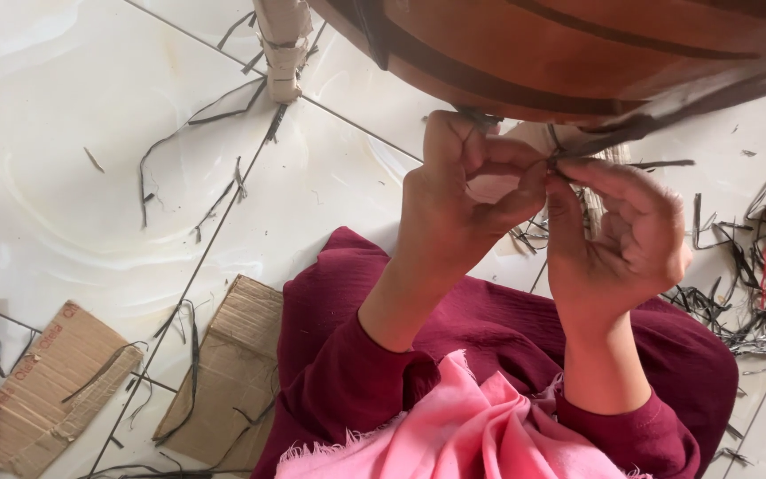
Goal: Wrapping a wooden furniture leg with thin strips of material and tying knots to secure them.
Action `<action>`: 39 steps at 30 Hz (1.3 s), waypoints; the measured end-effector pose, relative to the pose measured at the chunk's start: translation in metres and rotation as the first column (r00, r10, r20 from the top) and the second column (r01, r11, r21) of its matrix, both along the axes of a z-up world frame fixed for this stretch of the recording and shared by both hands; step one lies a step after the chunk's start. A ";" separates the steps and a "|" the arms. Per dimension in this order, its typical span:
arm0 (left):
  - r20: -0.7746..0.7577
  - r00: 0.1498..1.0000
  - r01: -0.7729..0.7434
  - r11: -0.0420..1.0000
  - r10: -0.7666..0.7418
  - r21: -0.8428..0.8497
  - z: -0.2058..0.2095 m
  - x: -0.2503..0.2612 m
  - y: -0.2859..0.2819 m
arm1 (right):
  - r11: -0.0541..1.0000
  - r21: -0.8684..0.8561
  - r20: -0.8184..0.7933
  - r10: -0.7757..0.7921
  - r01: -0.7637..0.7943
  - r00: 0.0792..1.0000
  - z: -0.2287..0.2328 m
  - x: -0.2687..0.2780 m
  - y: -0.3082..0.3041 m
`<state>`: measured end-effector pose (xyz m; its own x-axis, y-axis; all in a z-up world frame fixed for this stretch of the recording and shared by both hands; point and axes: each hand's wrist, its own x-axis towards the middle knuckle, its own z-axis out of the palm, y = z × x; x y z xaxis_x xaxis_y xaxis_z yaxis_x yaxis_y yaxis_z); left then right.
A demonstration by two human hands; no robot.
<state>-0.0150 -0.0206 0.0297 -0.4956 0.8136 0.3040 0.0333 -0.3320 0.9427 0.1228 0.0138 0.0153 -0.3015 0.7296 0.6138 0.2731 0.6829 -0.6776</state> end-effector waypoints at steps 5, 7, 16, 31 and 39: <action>0.261 0.947 0.148 0.975 -0.188 0.167 -0.027 0.002 0.009 | 0.973 0.189 0.175 -0.163 0.129 0.971 0.003 0.007 0.008; 0.442 0.836 0.214 0.935 -0.325 0.283 -0.043 0.005 0.016 | 0.984 0.149 0.160 -0.125 0.102 0.979 0.003 0.009 0.011; 0.700 0.619 0.109 0.921 -0.358 0.374 -0.076 0.015 0.042 | 0.993 0.118 -0.001 -0.005 0.006 1.000 -0.021 0.038 0.048; -0.199 0.430 0.177 0.298 -0.881 -0.938 -0.118 0.031 0.030 | 0.903 -0.426 0.494 0.180 0.056 0.851 -0.097 0.159 0.035; -0.289 0.078 0.175 0.299 -0.954 -0.938 -0.194 0.173 0.013 | 0.679 -0.700 0.684 0.550 0.220 0.479 -0.181 0.180 0.053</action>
